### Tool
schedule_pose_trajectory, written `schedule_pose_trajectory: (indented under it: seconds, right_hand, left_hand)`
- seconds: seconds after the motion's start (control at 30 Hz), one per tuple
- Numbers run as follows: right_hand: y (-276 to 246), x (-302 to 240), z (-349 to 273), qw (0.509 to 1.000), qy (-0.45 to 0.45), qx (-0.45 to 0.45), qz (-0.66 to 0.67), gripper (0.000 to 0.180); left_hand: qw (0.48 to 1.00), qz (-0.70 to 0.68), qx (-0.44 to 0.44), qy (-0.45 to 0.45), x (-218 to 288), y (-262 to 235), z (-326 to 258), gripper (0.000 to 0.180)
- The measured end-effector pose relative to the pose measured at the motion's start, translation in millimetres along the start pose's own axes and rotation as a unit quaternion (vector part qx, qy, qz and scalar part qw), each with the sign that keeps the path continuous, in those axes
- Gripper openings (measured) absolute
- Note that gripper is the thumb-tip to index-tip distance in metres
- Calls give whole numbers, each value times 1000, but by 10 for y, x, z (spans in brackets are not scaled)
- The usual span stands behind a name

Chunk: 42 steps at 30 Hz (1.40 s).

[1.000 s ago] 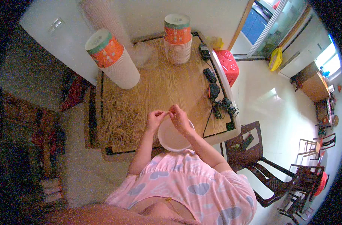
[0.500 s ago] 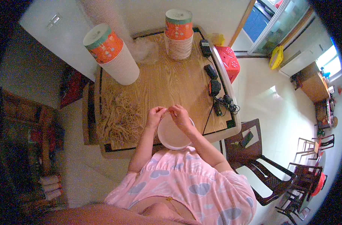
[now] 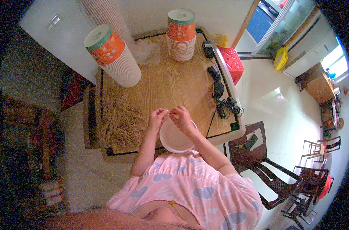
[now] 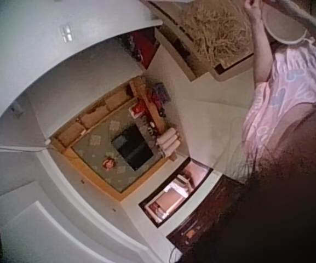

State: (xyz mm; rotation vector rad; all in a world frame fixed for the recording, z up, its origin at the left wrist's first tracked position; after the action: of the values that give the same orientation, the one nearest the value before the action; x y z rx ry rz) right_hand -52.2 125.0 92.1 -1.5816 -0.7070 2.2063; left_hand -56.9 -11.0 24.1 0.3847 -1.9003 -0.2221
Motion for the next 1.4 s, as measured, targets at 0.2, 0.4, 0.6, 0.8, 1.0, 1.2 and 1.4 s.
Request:
schedule_pose_trajectory:
  seconds: [0.2, 0.4, 0.6, 0.8, 1.0, 1.2, 1.4]
  right_hand:
    - [51, 44, -6, 992, 83, -27, 94, 8]
    - [34, 88, 17, 991, 92, -19, 92, 7]
    - [15, 123, 44, 997, 64, -50, -1, 6]
    - [-9, 91, 74, 997, 39, -63, -23, 9]
    - [12, 129, 98, 995, 59, -85, -13, 10]
    - [82, 271, 56, 992, 74, -79, 62, 5]
    - [2, 154, 38, 989, 129, -54, 49, 14]
  left_hand:
    - [998, 26, -8, 56, 65, 9, -6, 7]
    - [992, 81, -9, 98, 68, 60, 38, 8]
    - [983, 155, -43, 86, -50, 35, 87, 4]
    - [987, 129, -31, 93, -211, -17, 141, 6]
    - [985, 143, -29, 90, -248, -22, 149, 5]
    - [993, 82, -38, 70, -216, 28, 112, 6]
    - [990, 116, -33, 74, -149, 48, 72, 5]
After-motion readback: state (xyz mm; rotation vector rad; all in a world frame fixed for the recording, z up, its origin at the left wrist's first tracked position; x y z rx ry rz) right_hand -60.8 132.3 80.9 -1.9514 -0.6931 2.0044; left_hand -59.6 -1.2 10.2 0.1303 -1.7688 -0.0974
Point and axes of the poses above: each hand's wrist, its own z-axis towards the middle knuckle, its own y-axis out of the palm, x = y × z, the point moved 6 cm from there along z, towards the middle knuckle, and after that the axes turned 7 degrees about -z, right-handed, at the moved point
